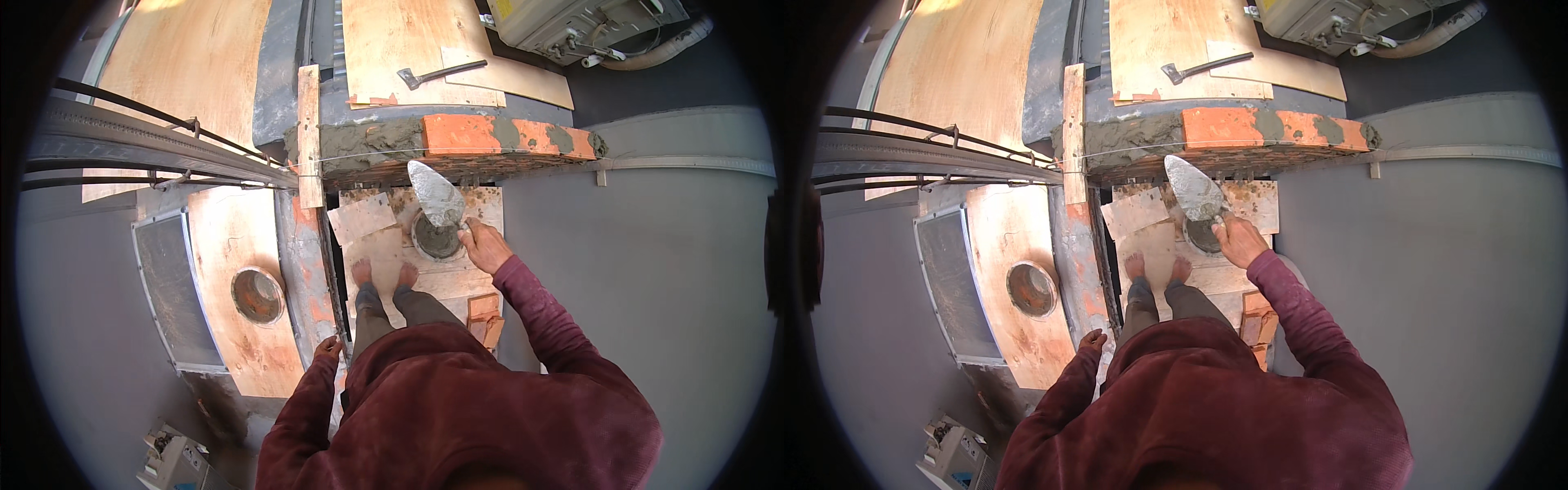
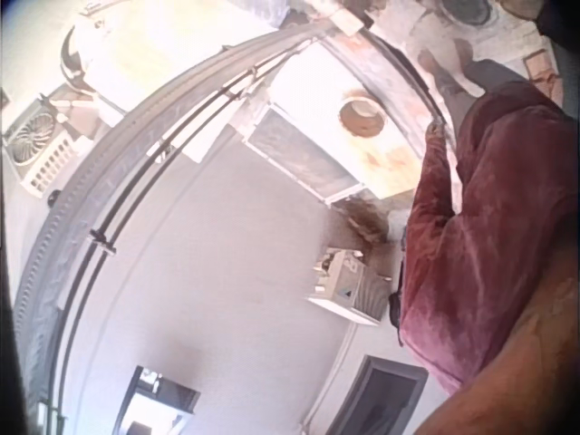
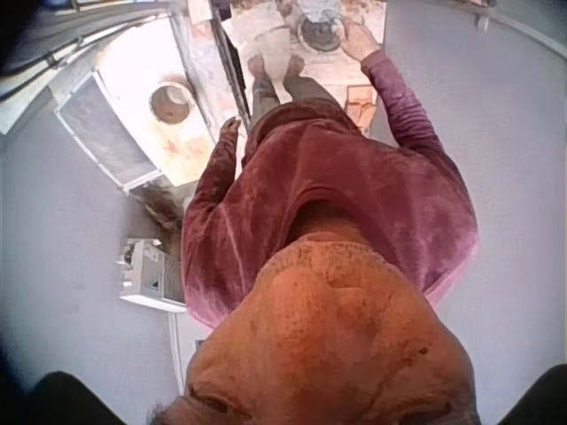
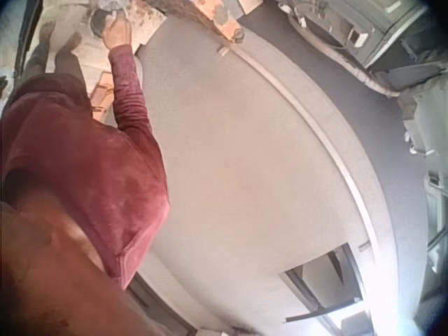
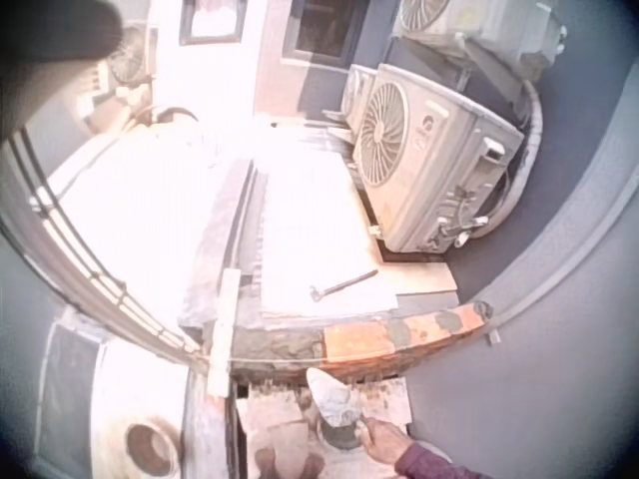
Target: The person applies mortar to a brick structure using a trowel and places bricks on top of the mortar, using a hammer to tap them into place.
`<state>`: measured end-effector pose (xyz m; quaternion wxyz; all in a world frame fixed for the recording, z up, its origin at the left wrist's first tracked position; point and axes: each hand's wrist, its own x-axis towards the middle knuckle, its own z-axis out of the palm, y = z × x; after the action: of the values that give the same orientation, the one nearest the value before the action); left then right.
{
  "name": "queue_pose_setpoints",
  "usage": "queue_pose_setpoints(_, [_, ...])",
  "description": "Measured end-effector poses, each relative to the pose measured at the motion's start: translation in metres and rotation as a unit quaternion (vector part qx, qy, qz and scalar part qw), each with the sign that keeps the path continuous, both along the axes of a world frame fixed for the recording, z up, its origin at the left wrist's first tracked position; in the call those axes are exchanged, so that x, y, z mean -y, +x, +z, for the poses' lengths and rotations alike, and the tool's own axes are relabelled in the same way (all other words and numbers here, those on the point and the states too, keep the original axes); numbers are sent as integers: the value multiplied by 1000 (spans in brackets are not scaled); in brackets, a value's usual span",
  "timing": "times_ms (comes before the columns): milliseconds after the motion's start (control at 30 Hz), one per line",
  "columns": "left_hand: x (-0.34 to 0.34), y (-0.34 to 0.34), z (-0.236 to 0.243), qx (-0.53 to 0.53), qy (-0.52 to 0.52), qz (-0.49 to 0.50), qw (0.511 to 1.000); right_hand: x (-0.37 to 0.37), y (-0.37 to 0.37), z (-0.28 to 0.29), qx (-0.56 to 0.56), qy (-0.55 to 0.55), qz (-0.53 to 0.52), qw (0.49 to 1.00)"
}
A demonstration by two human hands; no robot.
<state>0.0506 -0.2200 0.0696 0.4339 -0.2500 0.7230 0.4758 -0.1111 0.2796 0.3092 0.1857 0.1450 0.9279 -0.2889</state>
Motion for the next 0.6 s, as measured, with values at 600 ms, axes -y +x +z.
queue_pose_setpoints(600, [64, -21, 5, -84, -14, -32, 996, 99, -98, -24, 101, -223, -264, 933])
